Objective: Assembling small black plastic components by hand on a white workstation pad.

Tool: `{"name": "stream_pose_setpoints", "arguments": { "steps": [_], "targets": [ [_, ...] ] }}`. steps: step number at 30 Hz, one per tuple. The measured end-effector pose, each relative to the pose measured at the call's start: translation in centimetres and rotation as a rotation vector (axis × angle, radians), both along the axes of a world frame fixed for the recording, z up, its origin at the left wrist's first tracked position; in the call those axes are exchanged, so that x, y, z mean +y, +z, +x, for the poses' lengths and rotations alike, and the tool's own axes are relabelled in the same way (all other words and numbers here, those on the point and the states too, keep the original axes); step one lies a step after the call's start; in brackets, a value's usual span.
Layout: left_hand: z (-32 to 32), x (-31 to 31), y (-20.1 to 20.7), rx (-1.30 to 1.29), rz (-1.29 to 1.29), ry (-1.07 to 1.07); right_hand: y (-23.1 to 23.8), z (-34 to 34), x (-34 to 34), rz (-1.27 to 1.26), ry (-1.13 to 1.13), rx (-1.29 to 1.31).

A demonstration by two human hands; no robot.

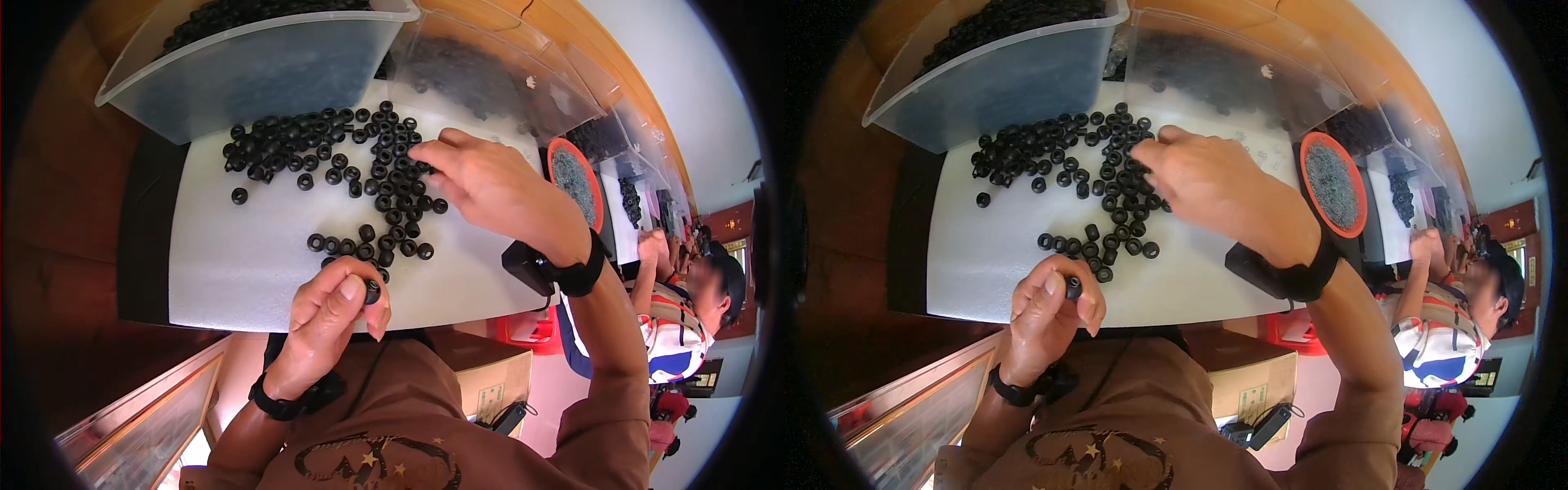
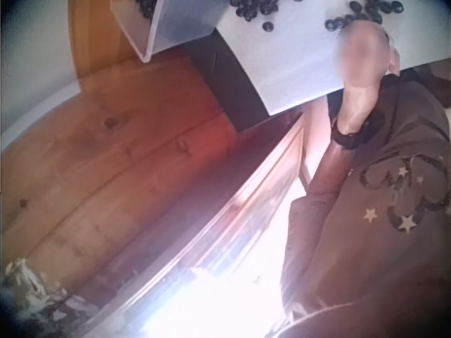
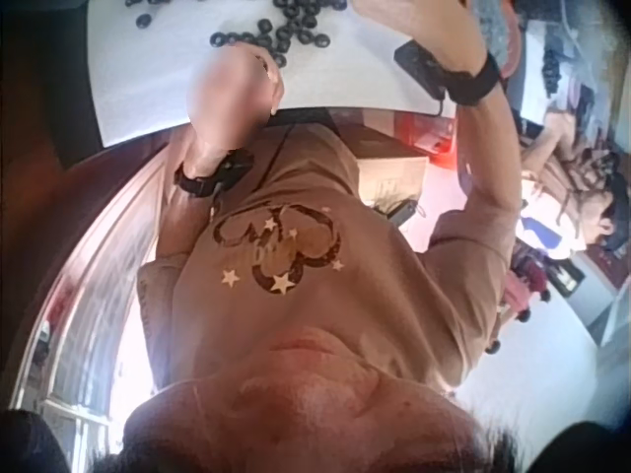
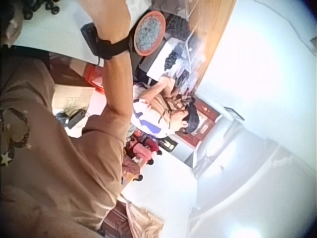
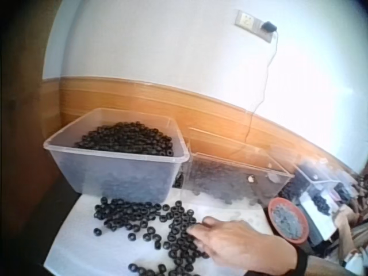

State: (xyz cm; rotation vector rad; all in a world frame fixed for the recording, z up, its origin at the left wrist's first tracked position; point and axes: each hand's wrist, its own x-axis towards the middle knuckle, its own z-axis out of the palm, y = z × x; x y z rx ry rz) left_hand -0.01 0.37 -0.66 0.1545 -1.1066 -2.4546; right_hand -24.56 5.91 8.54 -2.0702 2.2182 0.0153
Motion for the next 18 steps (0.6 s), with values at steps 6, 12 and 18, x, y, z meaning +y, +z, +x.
{"name": "stream_pose_setpoints", "arguments": {
  "steps": [6,12,18],
  "targets": [
    [0.3,-0.3,-0.7,0.008,-0.051,-0.070,-0.5,4.1,-2.4,0.014,0.068,-0.081],
    [0.5,-0.2,-0.4,0.014,-0.049,-0.058,-0.2,3.5,-3.8,0.072,0.071,-0.040],
    [0.5,-0.3,-0.2,-0.002,-0.047,-0.059,-1.3,3.6,-5.5,0.017,0.099,-0.111]
  ]
}}
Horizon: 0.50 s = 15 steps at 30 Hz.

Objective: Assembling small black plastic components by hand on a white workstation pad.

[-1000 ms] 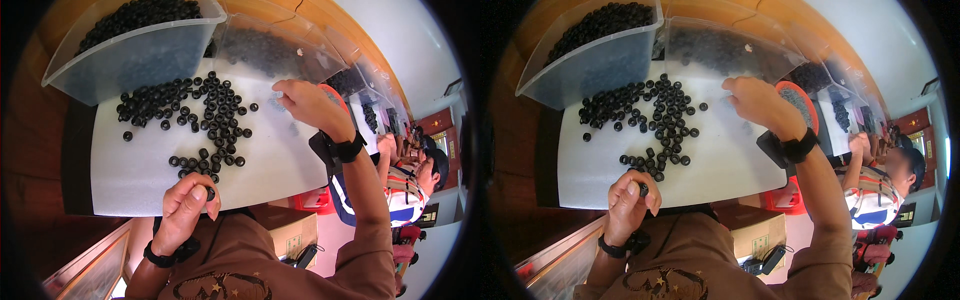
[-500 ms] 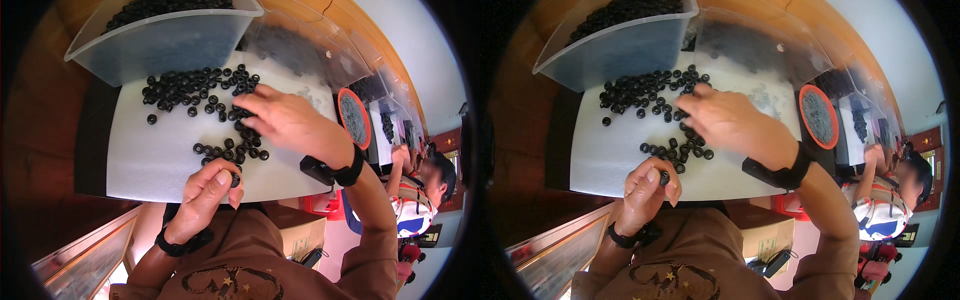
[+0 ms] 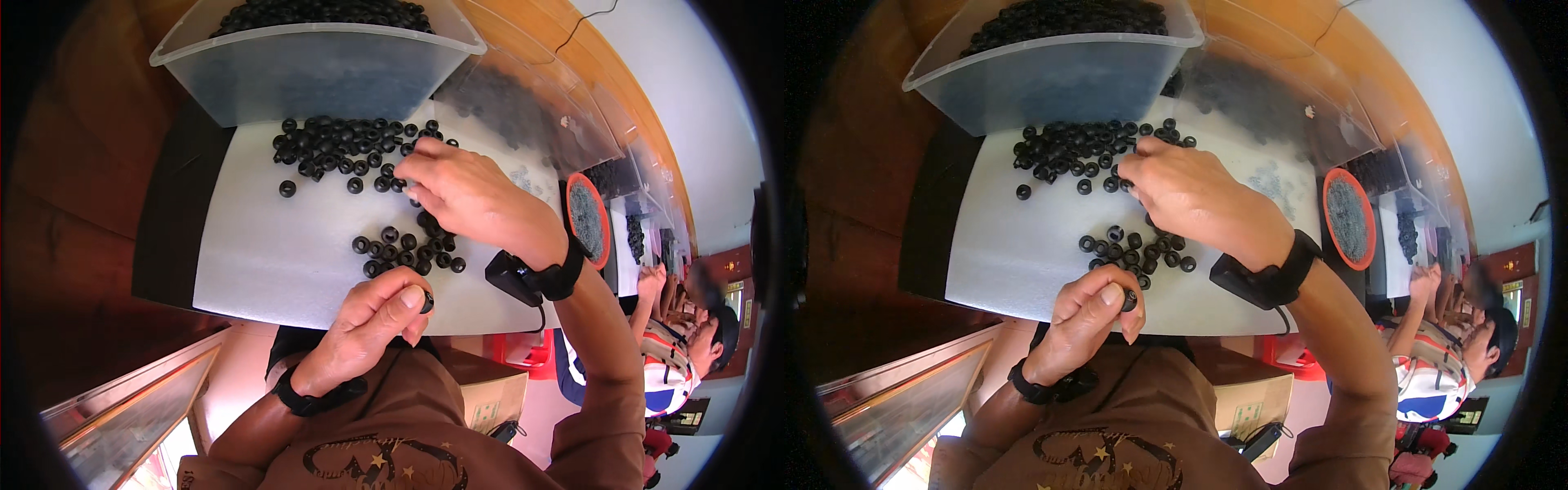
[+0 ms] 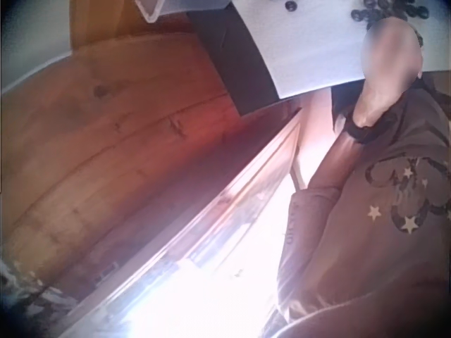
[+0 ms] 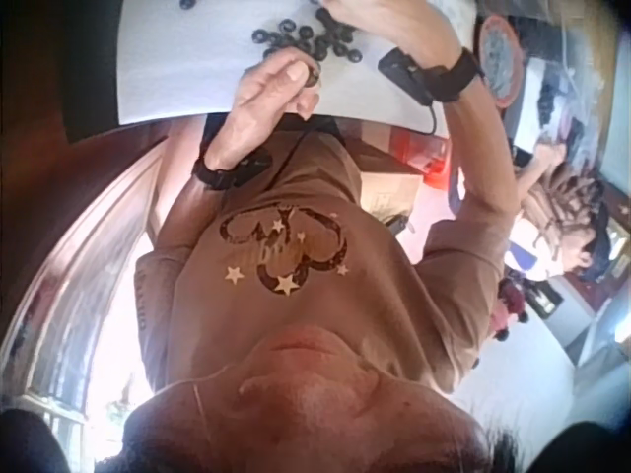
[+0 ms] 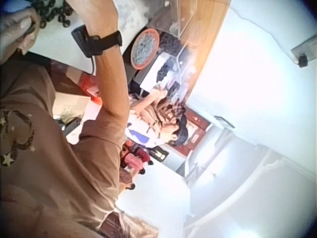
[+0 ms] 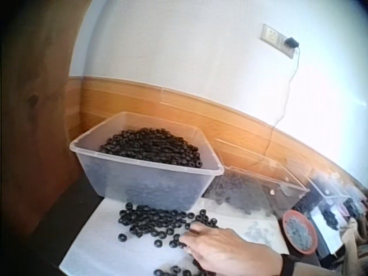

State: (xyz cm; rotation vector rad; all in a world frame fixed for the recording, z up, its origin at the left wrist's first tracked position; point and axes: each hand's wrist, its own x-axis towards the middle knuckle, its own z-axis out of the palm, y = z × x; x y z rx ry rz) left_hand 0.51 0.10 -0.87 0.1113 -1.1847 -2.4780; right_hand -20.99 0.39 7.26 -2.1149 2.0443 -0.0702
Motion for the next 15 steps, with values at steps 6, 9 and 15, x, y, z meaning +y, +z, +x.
{"name": "stream_pose_setpoints", "arguments": {
  "steps": [6,9,15],
  "targets": [
    [0.0,0.1,-0.1,-0.005,-0.017,0.007,-1.0,-0.1,-2.2,-0.056,-0.033,0.062],
    [0.0,0.0,-0.1,-0.016,-0.013,0.019,-0.8,-1.1,-2.0,-0.091,0.027,0.036],
    [-0.1,0.0,0.0,0.000,-0.003,-0.006,-0.7,-3.0,-2.7,-0.145,-0.037,0.053]
  ]
}}
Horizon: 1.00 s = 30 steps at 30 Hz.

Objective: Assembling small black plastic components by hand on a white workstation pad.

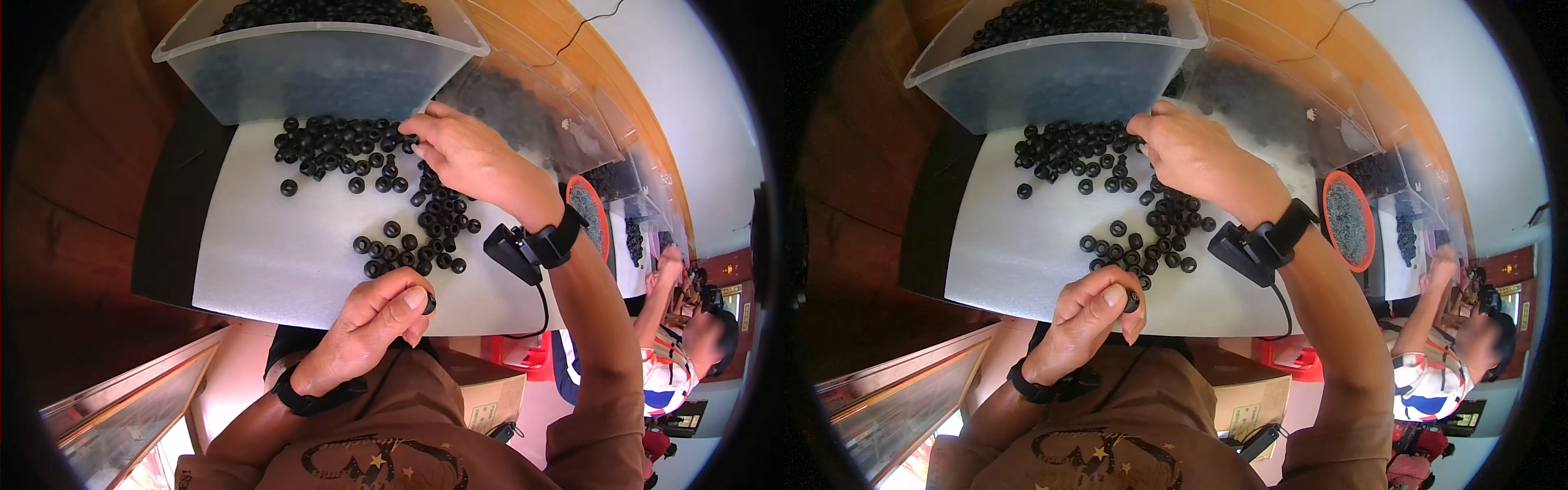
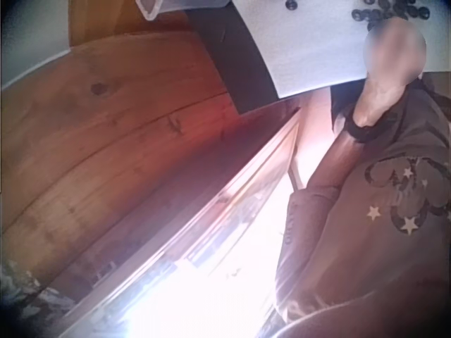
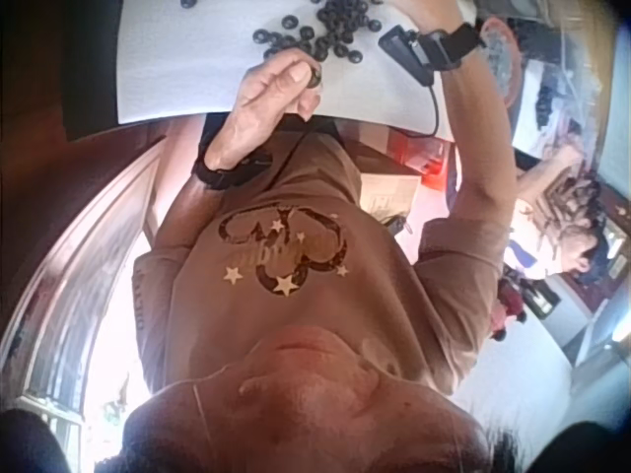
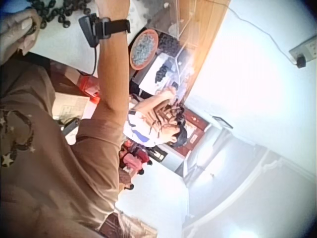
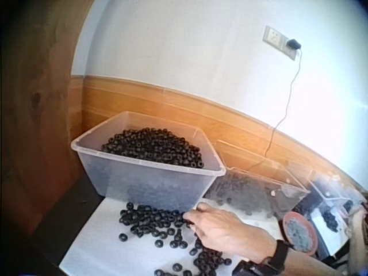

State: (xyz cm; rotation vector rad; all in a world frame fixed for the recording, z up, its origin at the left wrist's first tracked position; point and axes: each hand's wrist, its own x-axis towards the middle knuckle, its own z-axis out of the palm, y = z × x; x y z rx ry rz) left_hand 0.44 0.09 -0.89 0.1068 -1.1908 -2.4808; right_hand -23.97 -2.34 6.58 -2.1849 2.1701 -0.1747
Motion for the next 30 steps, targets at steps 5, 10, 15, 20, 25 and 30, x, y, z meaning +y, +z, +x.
{"name": "stream_pose_setpoints", "arguments": {
  "steps": [5,10,15,20,25,30],
  "targets": [
    [0.0,0.1,-0.1,-0.006,0.009,0.008,-0.8,0.0,-0.7,0.058,-0.024,0.023],
    [0.0,0.0,-0.2,0.001,-0.013,0.011,-1.1,-0.5,-0.5,-0.020,-0.013,0.009],
    [0.1,0.0,-0.2,-0.001,-0.019,0.011,-1.4,-0.2,-0.3,-0.002,-0.020,0.002],
    [0.1,-0.1,-0.1,0.014,-0.014,0.015,-1.5,-0.2,-0.3,-0.002,-0.034,0.014],
    [0.2,-0.1,-0.2,0.000,-0.031,0.013,-2.7,0.7,-0.1,-0.098,-0.027,0.021],
    [0.3,-0.1,-0.1,0.013,-0.025,0.018,-1.4,1.9,0.6,-0.049,0.022,0.072]
  ]
}}
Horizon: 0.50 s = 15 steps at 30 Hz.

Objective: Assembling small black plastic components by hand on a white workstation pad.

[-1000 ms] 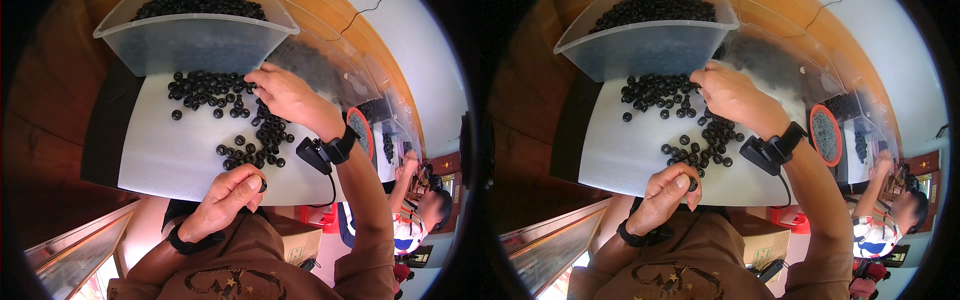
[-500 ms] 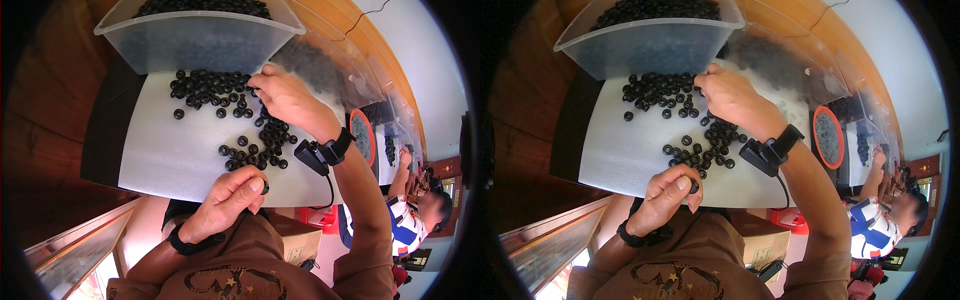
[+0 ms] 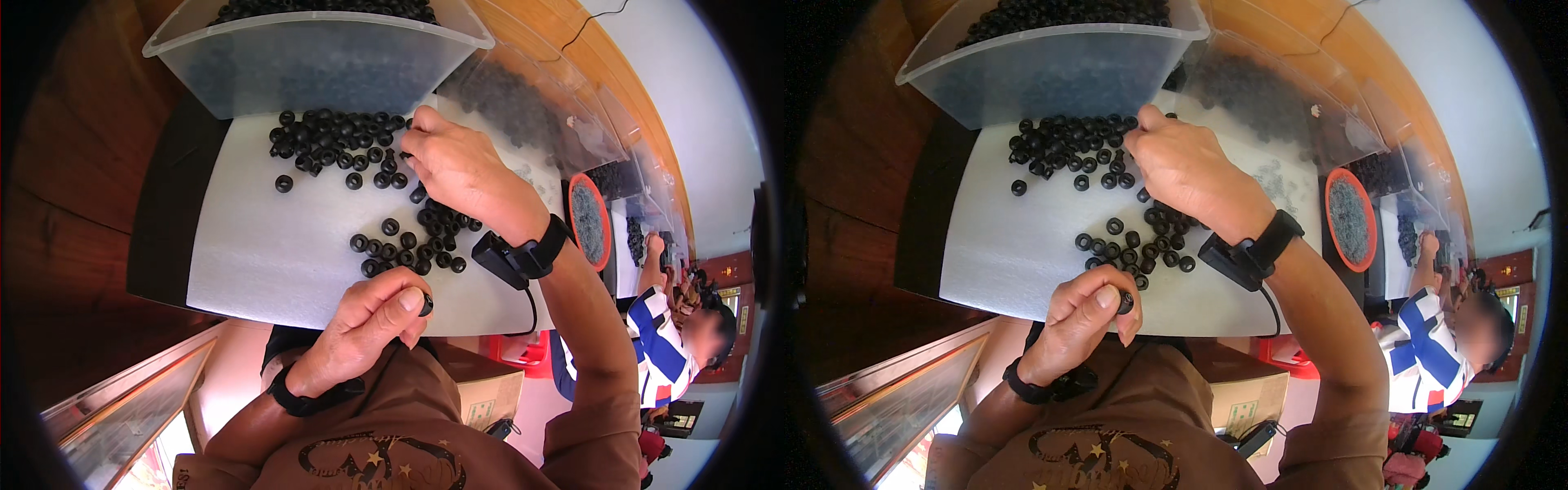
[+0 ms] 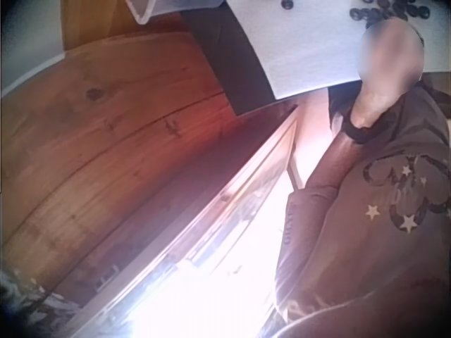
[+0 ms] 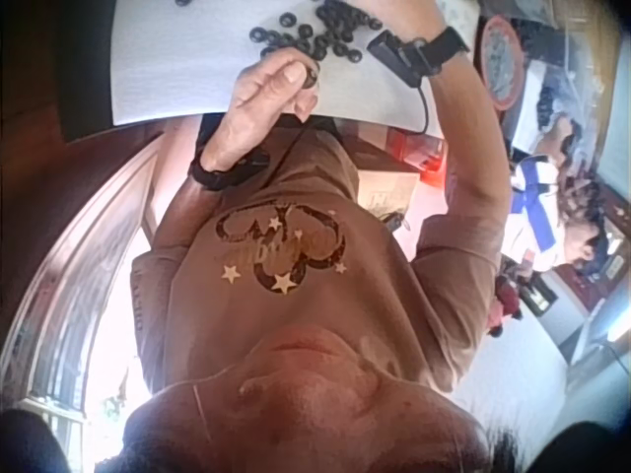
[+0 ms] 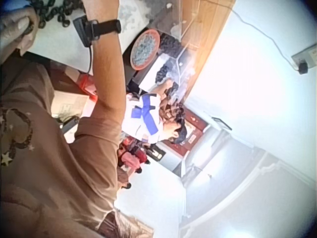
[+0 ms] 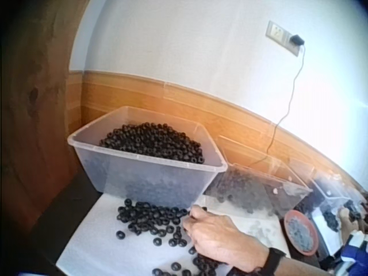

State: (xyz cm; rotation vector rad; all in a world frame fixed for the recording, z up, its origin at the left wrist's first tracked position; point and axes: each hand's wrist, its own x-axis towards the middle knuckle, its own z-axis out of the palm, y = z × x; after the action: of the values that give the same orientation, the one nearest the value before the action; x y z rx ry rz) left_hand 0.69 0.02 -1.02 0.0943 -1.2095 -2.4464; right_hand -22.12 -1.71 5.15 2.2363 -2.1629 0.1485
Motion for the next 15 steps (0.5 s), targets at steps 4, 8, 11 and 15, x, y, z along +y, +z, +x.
{"name": "stream_pose_setpoints", "arguments": {
  "steps": [4,8,11,15],
  "targets": [
    [-0.1,-0.1,-0.2,0.004,0.014,-0.014,-0.4,0.5,-0.1,0.021,0.024,0.042],
    [-0.1,0.0,-0.2,0.026,0.046,-0.022,0.2,0.4,0.1,-0.020,0.028,0.036],
    [-0.1,0.0,-0.1,0.020,0.069,-0.022,1.1,0.6,1.5,-0.073,0.040,-0.047],
    [-0.2,0.0,-0.2,0.005,0.073,0.019,3.0,2.3,4.6,-0.058,0.087,-0.200]
  ]
}}
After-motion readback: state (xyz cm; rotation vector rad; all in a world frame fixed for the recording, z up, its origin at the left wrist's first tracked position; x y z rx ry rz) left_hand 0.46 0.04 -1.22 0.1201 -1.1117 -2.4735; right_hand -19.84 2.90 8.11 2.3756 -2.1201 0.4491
